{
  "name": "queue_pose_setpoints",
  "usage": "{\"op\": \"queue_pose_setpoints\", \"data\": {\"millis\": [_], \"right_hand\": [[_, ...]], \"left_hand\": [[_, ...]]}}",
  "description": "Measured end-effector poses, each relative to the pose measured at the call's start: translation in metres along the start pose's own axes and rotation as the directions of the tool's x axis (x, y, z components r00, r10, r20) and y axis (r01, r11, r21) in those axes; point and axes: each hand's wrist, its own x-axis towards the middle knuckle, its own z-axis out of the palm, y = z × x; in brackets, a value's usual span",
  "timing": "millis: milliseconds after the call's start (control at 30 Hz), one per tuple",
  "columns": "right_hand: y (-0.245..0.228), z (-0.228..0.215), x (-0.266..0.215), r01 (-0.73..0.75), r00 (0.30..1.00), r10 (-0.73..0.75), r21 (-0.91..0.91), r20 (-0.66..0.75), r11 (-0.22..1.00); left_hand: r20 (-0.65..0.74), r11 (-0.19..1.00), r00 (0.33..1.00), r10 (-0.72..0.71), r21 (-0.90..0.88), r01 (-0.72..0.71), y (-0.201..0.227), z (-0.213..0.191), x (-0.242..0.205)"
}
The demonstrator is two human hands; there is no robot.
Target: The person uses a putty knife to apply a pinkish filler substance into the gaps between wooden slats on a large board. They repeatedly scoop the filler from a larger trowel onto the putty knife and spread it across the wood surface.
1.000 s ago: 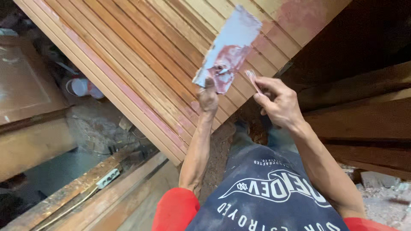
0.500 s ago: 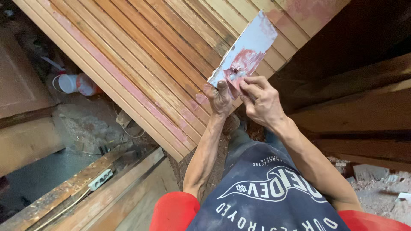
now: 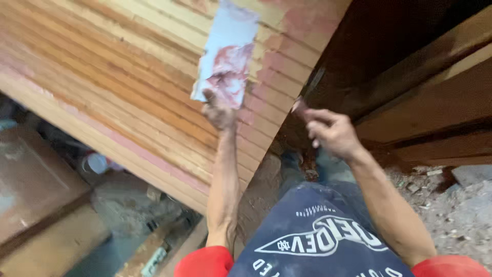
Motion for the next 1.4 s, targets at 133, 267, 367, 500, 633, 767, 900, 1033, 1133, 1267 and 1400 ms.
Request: {"op": "queue_pose_setpoints", "data": {"millis": [133, 267, 367, 500, 633, 767, 900, 1033, 1133, 1267, 1400], "right_hand": [[-0.008, -0.062, 0.048, 0.1, 0.99, -0.053, 0.406, -0.127, 0.908], [-0.009, -0.085, 0.11, 0.125, 0.988, -0.017, 0.719, -0.156, 0.684], [-0.013, -0.083, 0.145, 0.126, 0.98, 0.048, 0.781, -0.195, 0.612], [-0.027, -0.074, 0.182, 0.179, 0.962, 0.082, 0.825, -0.262, 0.536], [-0.045, -0.064, 0.212, 0.203, 0.941, 0.137, 0.839, -0.31, 0.505], [-0.065, -0.043, 0.223, 0.052, 0.903, 0.233, 0.63, -0.361, 0.775], [-0.047, -0.067, 0.176, -0.009, 0.98, 0.071, 0.31, -0.188, 0.951], [-0.023, -0.117, 0.167, 0.006, 0.959, 0.054, 0.21, -0.279, 0.978], [0.003, -0.138, 0.191, 0.24, 0.909, -0.26, -0.1, -0.326, 0.966], [0.017, -0.112, 0.227, 0.463, 0.76, -0.609, -0.468, -0.227, 0.753], [-0.003, -0.106, 0.193, 0.181, 0.967, -0.181, -0.013, -0.181, 0.983]], "left_hand": [[-0.07, 0.991, 0.99, -0.12, 0.049, 0.124, -0.034, 0.035, 0.047], [-0.1, 0.977, 0.974, -0.204, 0.046, 0.209, -0.079, 0.057, 0.076], [-0.105, 0.974, 0.972, -0.21, 0.064, 0.217, -0.096, 0.059, 0.094], [-0.104, 0.962, 0.957, -0.272, 0.004, 0.274, -0.091, 0.062, 0.101], [-0.06, 0.912, 0.912, -0.406, -0.088, 0.4, -0.075, 0.06, 0.095], [-0.085, 0.924, 0.92, -0.383, -0.032, 0.382, -0.083, 0.059, 0.099], [-0.14, 0.898, 0.93, -0.341, 0.243, 0.366, -0.091, 0.06, 0.098], [-0.092, 0.914, 0.921, -0.379, 0.116, 0.388, -0.081, 0.055, 0.096], [-0.037, 0.95, 0.949, -0.312, 0.019, 0.313, -0.08, 0.057, 0.091], [-0.155, 0.9, 0.903, -0.4, 0.121, 0.419, -0.082, 0.06, 0.093], [-0.071, 0.902, 0.902, -0.425, 0.052, 0.429, -0.093, 0.057, 0.094]]}}
